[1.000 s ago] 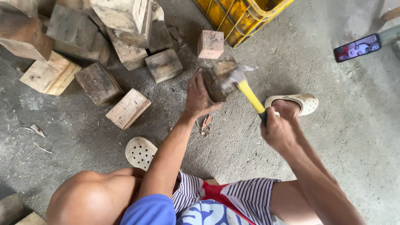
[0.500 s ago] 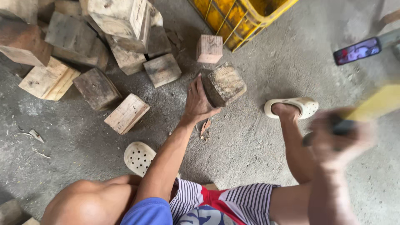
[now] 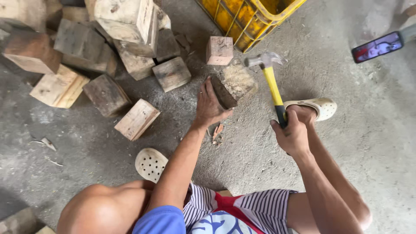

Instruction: The person sits on the floor and uses a hammer to repeatedly strike small wooden blocks. They hold the blocks in one hand and hit them with the hammer in the other, occasionally placing the blocks into a yellow plastic crate.

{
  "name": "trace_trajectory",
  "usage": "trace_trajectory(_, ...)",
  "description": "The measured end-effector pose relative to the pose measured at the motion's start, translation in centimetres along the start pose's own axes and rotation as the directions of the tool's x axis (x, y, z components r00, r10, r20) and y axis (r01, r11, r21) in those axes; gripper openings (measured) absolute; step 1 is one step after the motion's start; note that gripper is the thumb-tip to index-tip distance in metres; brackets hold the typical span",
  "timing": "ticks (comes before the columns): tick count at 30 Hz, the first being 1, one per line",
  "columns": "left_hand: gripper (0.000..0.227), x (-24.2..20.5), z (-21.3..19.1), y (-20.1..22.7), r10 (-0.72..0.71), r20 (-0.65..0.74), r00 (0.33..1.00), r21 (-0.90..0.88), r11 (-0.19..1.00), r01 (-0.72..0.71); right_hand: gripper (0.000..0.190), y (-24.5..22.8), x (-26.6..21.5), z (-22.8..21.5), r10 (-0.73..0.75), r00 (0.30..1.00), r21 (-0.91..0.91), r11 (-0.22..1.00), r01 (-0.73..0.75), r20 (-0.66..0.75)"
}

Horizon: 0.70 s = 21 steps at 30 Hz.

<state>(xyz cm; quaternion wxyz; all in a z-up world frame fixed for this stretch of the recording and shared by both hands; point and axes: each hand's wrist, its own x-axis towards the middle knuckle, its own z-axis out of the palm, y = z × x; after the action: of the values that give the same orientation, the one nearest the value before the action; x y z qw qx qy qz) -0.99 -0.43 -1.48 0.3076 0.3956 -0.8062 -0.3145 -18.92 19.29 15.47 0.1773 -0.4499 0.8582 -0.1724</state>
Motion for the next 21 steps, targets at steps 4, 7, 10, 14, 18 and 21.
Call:
trace_trajectory(4,0.151,-0.4,-0.3,-0.6,0.062,-0.038,0.997,-0.048,0.997,-0.064,0.037,3.5,-3.6,5.5,0.096,0.994,0.353,0.933,-0.074,-0.045)
trace_trajectory(7,0.147,-0.4,-0.3,0.6,0.069,-0.111,0.991,-0.068,0.995,-0.077,0.048,7.2,-5.8,12.9,0.261,0.954,0.19,0.939,-0.286,0.149)
trace_trajectory(10,0.146,-0.7,-1.7,2.8,0.135,-0.252,0.958,-0.119,0.978,-0.169,0.07,11.0,-6.3,17.2,0.22,0.904,-0.081,0.976,-0.204,0.366)
trace_trajectory(14,0.138,2.5,-5.0,6.8,0.26,-0.278,0.925,0.014,0.964,-0.267,0.063,11.3,-5.9,18.9,0.308,0.803,-0.172,0.951,-0.256,0.511)
trace_trajectory(18,0.139,5.0,-8.9,10.4,-0.055,0.196,0.979,0.252,0.968,0.004,0.08,9.7,-5.2,19.4,0.306,0.789,-0.148,0.952,-0.269,0.533)
trace_trajectory(21,0.154,6.1,-10.9,11.8,-0.201,0.344,0.917,0.387,0.92,0.057,0.08,9.4,-5.2,19.8,0.32,0.793,-0.145,0.947,-0.287,0.518)
